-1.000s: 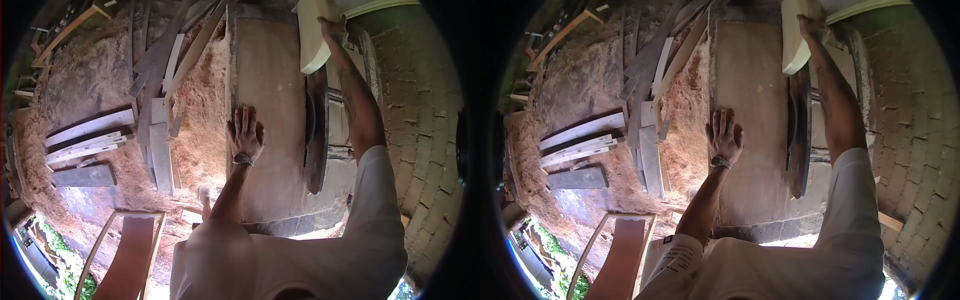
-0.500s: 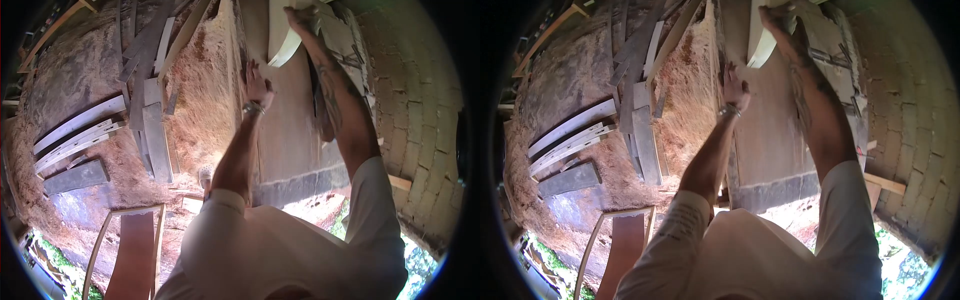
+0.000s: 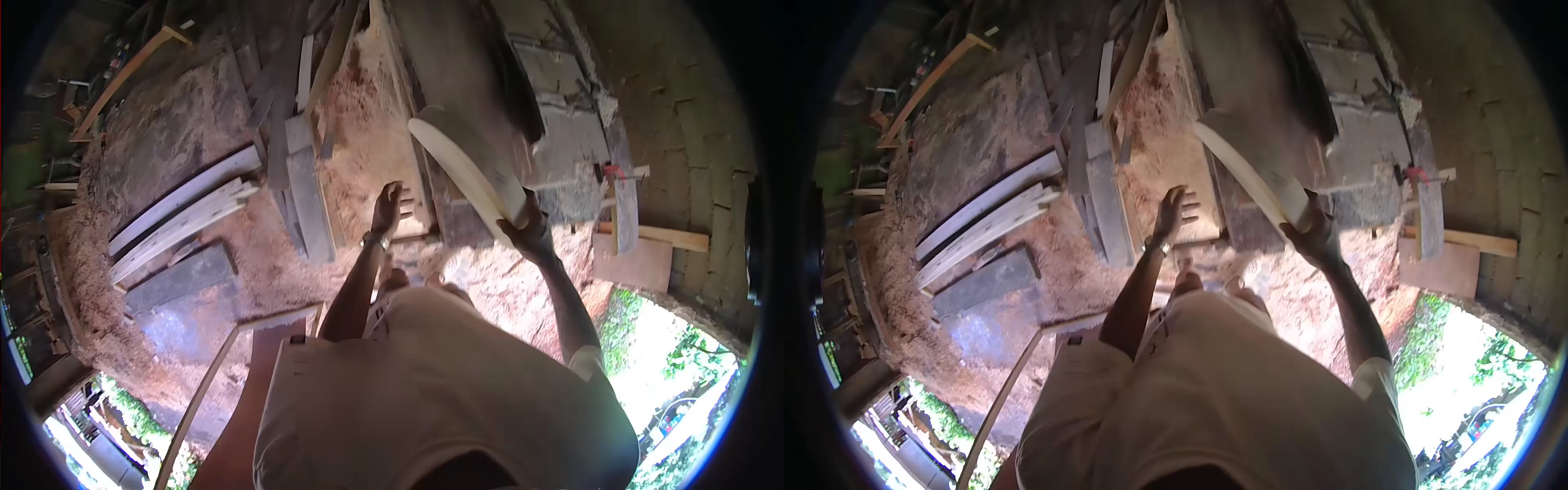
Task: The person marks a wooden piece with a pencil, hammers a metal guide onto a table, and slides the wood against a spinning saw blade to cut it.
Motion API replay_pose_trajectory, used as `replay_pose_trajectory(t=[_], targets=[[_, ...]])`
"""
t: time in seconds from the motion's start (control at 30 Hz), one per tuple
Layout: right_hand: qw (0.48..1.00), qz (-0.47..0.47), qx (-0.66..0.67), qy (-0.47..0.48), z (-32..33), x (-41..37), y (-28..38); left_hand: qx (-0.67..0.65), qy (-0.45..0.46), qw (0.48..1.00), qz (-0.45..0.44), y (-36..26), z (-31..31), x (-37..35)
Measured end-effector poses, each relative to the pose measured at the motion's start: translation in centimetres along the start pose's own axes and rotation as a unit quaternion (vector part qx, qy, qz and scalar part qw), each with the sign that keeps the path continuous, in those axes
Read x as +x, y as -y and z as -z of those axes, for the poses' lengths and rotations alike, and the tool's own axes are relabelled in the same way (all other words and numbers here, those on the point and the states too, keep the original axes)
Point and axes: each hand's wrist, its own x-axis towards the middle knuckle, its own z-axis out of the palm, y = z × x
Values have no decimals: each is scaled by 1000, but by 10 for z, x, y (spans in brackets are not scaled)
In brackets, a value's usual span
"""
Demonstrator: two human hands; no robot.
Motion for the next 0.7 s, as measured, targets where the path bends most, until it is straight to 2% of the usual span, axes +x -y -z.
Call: replay_pose_trajectory(t=[0.03, 0.07, 0.1, 0.17, 0.23, 0.27, 0.3, 0.37, 0.4, 0.47, 0.6, 0.63, 0.7], targets=[[999, -8, 16, 30, 8, -28, -2, -73, -7, 995, 69, 3, -1, -24], [998, -45, -10, 52, 17, -52, -2, -120, 8, 989, 87, 1, -6, -39], [998, 8, -21, 55, 24, -69, -11, -195, 6, 973, 120, 2, -9, -56], [990, 112, -39, 70, 34, -106, -31, -319, 39, 938, 131, 15, -6, -69], [976, 185, -73, 86, 35, -139, -43, -461, 161, 859, 155, 42, 3, -70], [965, 225, -99, 94, 37, -148, -46, -481, 305, 801, 185, 52, 10, -69], [951, 265, -129, 98, 39, -157, -49, -206, 64, 975, 60, 83, 6, -67], [955, 261, -129, 62, 42, -188, -54, -201, 55, 974, 85, 78, -8, -101], [957, 258, -130, 36, 39, -202, -64, -163, 4, 985, 55, 71, -23, -125], [956, 250, -148, -42, 25, -224, -87, -104, -60, 991, -62, 23, -72, -179], [936, 244, -180, -178, 28, -253, -94, 50, -62, 963, -258, -57, -132, -271], [934, 220, -162, -230, 35, -244, -77, 76, -55, 953, -288, -80, -147, -297], [935, 76, -54, -343, 29, -223, -52, 96, -16, 899, -427, -115, -183, -338]])
